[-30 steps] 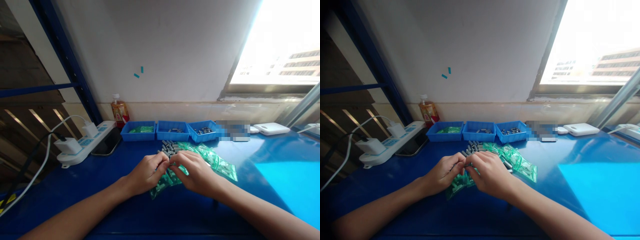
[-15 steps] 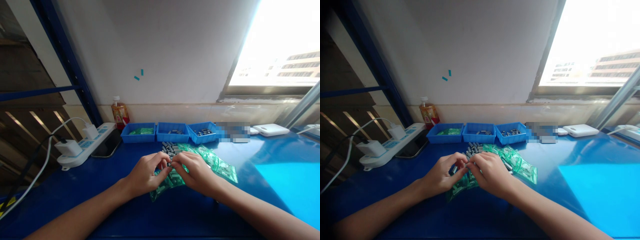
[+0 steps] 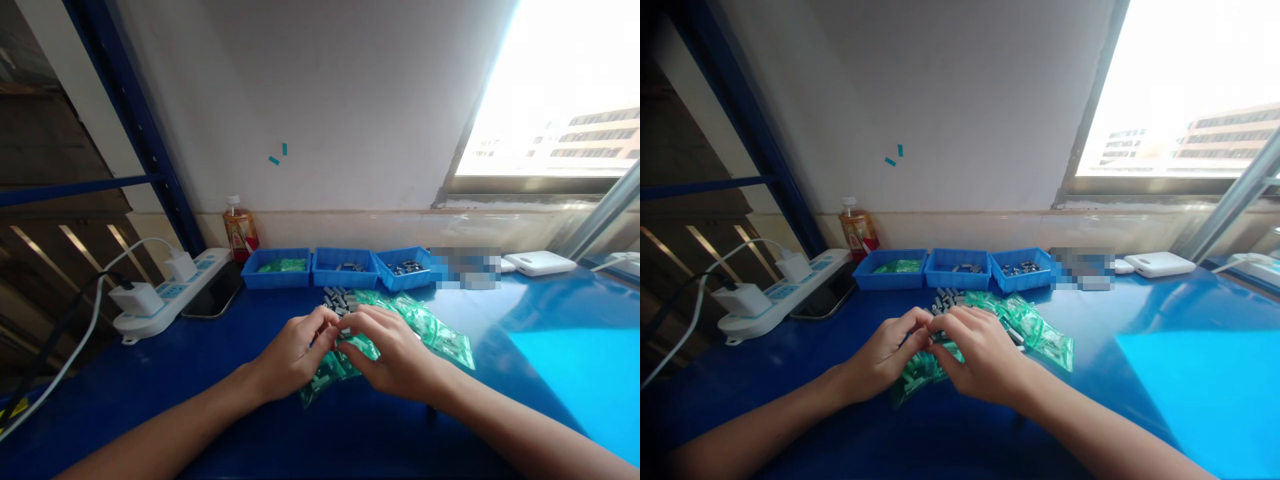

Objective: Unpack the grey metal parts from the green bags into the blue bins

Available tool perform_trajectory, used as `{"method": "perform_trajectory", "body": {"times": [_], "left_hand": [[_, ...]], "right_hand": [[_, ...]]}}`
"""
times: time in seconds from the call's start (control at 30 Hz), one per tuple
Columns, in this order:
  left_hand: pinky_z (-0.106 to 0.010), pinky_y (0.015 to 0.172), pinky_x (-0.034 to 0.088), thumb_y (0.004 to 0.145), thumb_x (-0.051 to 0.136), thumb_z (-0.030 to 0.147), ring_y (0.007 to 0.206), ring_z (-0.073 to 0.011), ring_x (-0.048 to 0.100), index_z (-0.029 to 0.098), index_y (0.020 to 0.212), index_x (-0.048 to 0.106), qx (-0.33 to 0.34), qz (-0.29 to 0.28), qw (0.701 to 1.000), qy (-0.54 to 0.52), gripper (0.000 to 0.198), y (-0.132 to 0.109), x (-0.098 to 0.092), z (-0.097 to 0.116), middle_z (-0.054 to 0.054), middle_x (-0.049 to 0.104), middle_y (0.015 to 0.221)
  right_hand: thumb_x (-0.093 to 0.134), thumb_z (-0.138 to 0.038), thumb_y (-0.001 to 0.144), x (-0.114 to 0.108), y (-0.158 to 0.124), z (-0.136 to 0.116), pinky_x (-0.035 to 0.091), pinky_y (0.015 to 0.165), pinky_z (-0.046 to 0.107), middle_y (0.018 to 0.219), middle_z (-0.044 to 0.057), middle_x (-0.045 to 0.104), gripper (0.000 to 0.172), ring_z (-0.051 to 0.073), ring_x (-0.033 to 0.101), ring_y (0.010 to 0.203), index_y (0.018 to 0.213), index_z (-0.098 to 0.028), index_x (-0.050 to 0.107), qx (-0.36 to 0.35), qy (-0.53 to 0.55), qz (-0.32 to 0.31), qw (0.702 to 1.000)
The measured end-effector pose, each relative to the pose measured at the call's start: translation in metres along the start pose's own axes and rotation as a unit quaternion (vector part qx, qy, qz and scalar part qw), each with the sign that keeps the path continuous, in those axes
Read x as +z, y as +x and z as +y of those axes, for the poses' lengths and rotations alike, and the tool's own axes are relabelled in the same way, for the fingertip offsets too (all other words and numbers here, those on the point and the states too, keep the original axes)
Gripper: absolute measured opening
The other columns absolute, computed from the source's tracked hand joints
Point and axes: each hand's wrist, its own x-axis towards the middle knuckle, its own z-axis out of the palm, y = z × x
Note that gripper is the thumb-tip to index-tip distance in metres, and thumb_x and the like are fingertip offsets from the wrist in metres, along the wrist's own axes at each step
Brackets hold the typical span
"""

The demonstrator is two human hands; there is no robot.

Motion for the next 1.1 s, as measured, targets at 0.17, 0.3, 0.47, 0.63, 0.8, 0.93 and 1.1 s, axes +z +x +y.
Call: {"method": "perform_trajectory", "body": {"times": [0.17,0.3,0.47,0.63,0.8,0.93,1.1], "left_hand": [[-0.023,0.068,0.045,0.097,0.037,0.036,0.073,-0.0122,0.059,0.018,0.096,0.053,0.0,0.003,1.0,0.018,0.024,0.0,-0.001,-0.003,0.0,0.062,0.079],[-0.025,0.07,0.045,0.096,0.039,0.036,0.075,-0.0134,0.059,0.019,0.102,0.055,0.016,0.008,0.997,0.081,0.024,0.0,-0.002,-0.004,-0.001,0.062,0.082],[-0.033,0.087,0.045,0.093,0.046,0.033,0.097,-0.0194,0.057,0.021,0.113,0.057,0.025,0.042,0.978,0.202,0.026,0.008,-0.011,-0.015,-0.006,0.064,0.103],[-0.037,0.098,0.041,0.092,0.047,0.029,0.111,-0.0223,0.052,0.021,0.115,0.059,-0.005,0.022,0.969,0.248,0.027,0.014,-0.02,-0.037,-0.005,0.062,0.119],[-0.035,0.091,0.044,0.091,0.048,0.028,0.103,-0.021,0.056,0.023,0.107,0.062,-0.026,-0.004,0.965,0.261,0.022,0.015,-0.023,-0.041,-0.002,0.066,0.109],[-0.033,0.086,0.045,0.088,0.052,0.024,0.094,-0.0199,0.058,0.021,0.097,0.064,-0.038,0.002,0.962,0.27,0.015,0.015,-0.024,-0.036,-0.003,0.068,0.098],[-0.032,0.081,0.046,0.086,0.056,0.026,0.09,-0.0201,0.058,0.02,0.097,0.064,-0.025,0.02,0.965,0.259,0.015,0.015,-0.023,-0.038,-0.004,0.067,0.093]], "right_hand": [[0.05,-0.023,0.091,0.002,0.0,0.0,0.041,0.065,0.027,0.079,0.002,0.062,0.004,0.015,0.056,0.071,0.094,-0.021,0.053,-0.004,-0.019,0.009,1.0],[0.05,-0.023,0.091,-0.003,0.004,0.006,0.041,0.062,0.027,0.077,0.003,0.061,0.007,0.015,0.055,0.07,0.092,-0.019,0.056,0.002,-0.033,0.019,0.999],[0.051,-0.028,0.09,-0.024,0.007,0.049,0.043,0.063,0.028,0.077,0.005,0.061,0.015,0.017,0.057,0.073,0.084,-0.018,0.06,0.085,-0.104,0.095,0.986],[0.056,-0.034,0.084,-0.042,-0.002,0.107,0.045,0.062,0.029,0.077,0.004,0.062,0.018,0.019,0.059,0.071,0.081,-0.019,0.065,0.215,-0.168,0.196,0.942],[0.056,-0.034,0.081,-0.042,-0.012,0.135,0.045,0.068,0.034,0.077,0.007,0.063,0.019,0.023,0.057,0.077,0.081,-0.019,0.067,0.256,-0.216,0.21,0.919],[0.054,-0.034,0.081,-0.037,-0.014,0.139,0.044,0.075,0.039,0.079,0.008,0.065,0.022,0.026,0.055,0.082,0.087,-0.019,0.068,0.259,-0.251,0.185,0.914],[0.054,-0.035,0.084,-0.03,-0.008,0.123,0.043,0.078,0.041,0.083,0.008,0.064,0.024,0.025,0.055,0.082,0.094,-0.019,0.067,0.223,-0.225,0.164,0.934]]}}
